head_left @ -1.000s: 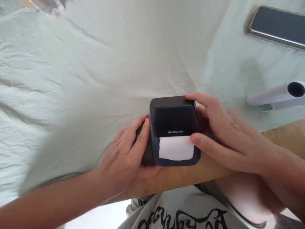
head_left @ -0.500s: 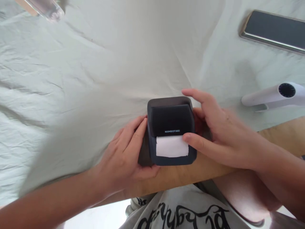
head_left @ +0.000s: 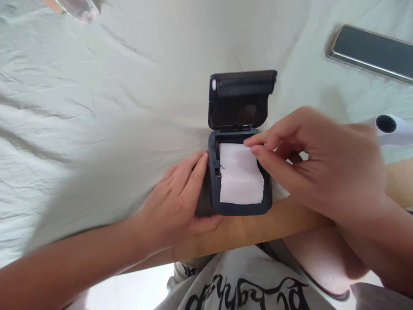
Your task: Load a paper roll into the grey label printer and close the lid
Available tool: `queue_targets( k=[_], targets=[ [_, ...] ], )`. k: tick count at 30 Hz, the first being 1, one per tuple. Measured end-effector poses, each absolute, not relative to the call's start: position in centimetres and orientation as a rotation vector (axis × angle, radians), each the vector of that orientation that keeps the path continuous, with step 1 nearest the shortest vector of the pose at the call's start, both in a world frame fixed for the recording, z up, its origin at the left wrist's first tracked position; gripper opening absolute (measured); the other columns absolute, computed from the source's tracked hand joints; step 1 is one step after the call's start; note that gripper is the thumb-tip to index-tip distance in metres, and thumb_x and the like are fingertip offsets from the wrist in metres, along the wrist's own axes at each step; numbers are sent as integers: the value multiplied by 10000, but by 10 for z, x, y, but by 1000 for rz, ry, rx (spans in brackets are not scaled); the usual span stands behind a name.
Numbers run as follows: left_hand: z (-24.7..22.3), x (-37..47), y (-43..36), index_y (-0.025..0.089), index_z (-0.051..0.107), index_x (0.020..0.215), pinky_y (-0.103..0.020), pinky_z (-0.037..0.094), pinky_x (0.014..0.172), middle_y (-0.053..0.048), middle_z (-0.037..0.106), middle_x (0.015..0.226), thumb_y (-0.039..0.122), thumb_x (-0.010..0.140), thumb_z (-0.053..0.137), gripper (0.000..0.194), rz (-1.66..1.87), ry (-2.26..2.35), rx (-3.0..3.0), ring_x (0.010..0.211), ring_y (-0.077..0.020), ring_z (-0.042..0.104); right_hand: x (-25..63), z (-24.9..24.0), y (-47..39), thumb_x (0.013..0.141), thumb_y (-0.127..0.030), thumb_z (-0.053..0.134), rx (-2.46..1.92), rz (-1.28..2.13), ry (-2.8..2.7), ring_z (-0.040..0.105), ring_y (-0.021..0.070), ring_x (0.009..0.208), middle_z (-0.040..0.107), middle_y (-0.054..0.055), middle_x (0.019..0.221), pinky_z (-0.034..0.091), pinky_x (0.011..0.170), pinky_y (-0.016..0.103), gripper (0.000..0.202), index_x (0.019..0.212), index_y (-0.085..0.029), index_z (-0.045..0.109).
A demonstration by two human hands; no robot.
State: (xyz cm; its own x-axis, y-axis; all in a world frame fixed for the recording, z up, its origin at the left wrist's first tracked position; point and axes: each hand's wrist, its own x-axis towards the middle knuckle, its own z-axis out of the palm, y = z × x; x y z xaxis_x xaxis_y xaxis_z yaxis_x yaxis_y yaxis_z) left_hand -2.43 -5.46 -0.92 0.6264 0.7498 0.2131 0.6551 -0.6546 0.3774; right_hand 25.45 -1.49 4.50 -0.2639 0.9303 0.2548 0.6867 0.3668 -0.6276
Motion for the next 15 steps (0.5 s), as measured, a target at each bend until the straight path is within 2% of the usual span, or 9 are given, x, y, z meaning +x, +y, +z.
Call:
queue_targets(
  k=[2,5,8,11,15],
  targets=[
    [-10,-25,-54,130,223,1904,-623,688,1277,-313,673,1698,509,1125,717,998,533,1140,2574,1577,-466,726,254,42,-8,1088,-287,651,-1386,477,-2204,504,163,507,605,-37,614,293,545,347,197,891,-277,650],
    [-11,-26,-54,163,214,1914,-635,686,1277,-297,661,1719,537,1108,764,1045,524,1145,2549,1581,-470,720,257,42,3,1064,-309,615,-1406,442,-2384,413,173,506,550,-17,593,223,584,362,164,917,-279,682],
    [-12,-27,-54,175,203,1920,-660,683,1275,-299,647,1736,547,1090,794,1085,521,1133,2543,1588,-484,710,259,44,15,1004,-365,701,-1424,466,-2522,337,176,484,513,-18,578,211,587,376,70,983,-300,707],
    [-11,-29,-53,192,165,1936,-662,676,1286,-294,633,1755,521,1083,811,1119,498,1114,2541,1600,-483,700,254,47,26,911,-373,809,-1421,529,-2649,316,172,485,505,-17,585,242,568,375,147,968,-303,693],
    [-12,-30,-52,182,156,1938,-660,672,1285,-306,627,1756,548,1095,805,1126,489,1103,2541,1602,-489,697,245,61,28,833,-291,828,-1379,578,-2661,333,168,463,501,-30,593,269,538,379,226,913,-304,617]
  ],
)
